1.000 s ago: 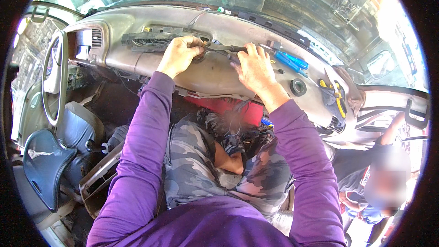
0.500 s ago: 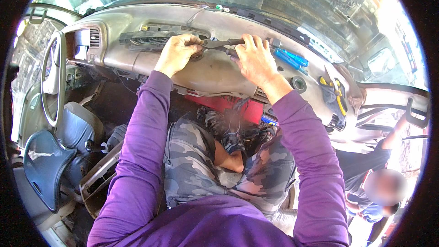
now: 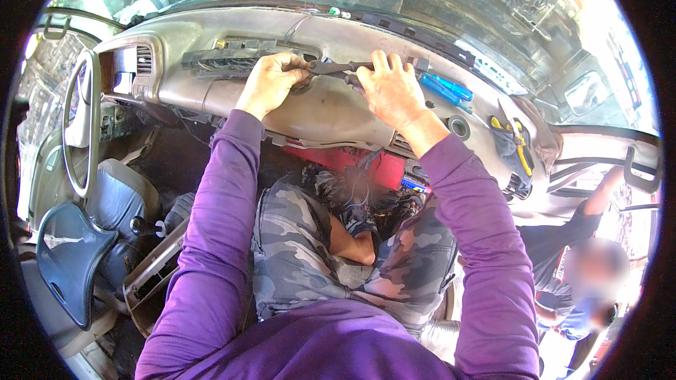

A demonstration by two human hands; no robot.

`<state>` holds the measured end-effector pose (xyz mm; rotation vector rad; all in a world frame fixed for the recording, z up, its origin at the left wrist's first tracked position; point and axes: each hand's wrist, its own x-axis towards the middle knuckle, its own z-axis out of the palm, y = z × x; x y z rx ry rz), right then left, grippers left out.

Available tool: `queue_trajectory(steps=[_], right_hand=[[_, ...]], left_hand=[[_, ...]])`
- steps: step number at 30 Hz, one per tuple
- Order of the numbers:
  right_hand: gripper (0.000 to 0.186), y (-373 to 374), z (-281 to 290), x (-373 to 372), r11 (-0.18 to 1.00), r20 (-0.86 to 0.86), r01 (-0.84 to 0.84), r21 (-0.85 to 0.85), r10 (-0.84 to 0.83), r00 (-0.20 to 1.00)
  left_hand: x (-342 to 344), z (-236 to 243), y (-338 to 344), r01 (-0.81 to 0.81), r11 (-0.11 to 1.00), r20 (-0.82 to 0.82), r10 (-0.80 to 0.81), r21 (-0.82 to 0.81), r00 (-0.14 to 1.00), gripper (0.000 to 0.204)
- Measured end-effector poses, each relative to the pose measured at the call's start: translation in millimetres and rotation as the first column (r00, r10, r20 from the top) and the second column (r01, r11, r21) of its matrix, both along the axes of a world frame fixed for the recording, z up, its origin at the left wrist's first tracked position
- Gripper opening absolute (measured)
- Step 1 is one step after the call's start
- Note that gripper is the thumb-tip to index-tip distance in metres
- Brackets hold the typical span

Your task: The person works on the dashboard of a car, using pliers to strip and adjust wires. They repeatedly cut wire insulation and manipulate connectors while seated in the driver's seat.

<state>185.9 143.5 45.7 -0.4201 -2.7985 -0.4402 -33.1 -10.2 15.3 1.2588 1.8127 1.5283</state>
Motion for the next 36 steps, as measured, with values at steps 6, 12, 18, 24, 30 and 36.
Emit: queue_trajectory(steps=[6, 12, 18, 24, 30, 36], right_hand=[[0.029, -13.7, -16.7, 8.5, 0.983, -0.103, 0.006, -0.181, -0.025, 0.994], [0.034, -29.3, -19.1, 10.6, 0.969, -0.110, 0.084, -0.234, -0.112, 0.988], [0.035, -34.7, -8.6, 10.5, 0.957, -0.071, 0.101, -0.270, -0.125, 0.990], [0.035, -30.5, -7.2, 10.6, 0.950, -0.053, 0.080, -0.303, -0.100, 0.994], [0.035, -28.2, -5.0, 9.1, 0.950, -0.030, 0.078, -0.303, -0.092, 0.995], [0.038, -32.9, 0.6, 6.9, 0.944, 0.020, 0.122, -0.307, -0.121, 0.992]], left_hand=[[-1.9, -4.7, 3.9, -0.027, 1.000, -0.028, 0.028, 0.012, 0.999, 0.011], [-3.3, -10.4, 7.1, -0.041, 0.999, 0.024, 0.040, 0.031, 0.999, 0.015], [-2.0, -8.4, 6.6, -0.075, 0.997, -0.072, 0.077, 0.028, 0.994, 0.018], [3.6, -2.5, 4.9, -0.072, 0.997, -0.012, 0.072, 0.012, 0.997, 0.008], [1.4, -3.9, 3.8, -0.078, 0.996, -0.045, 0.080, 0.034, 0.996, 0.012], [1.5, -5.1, 3.1, -0.083, 0.995, -0.081, 0.086, 0.048, 0.993, 0.015]])
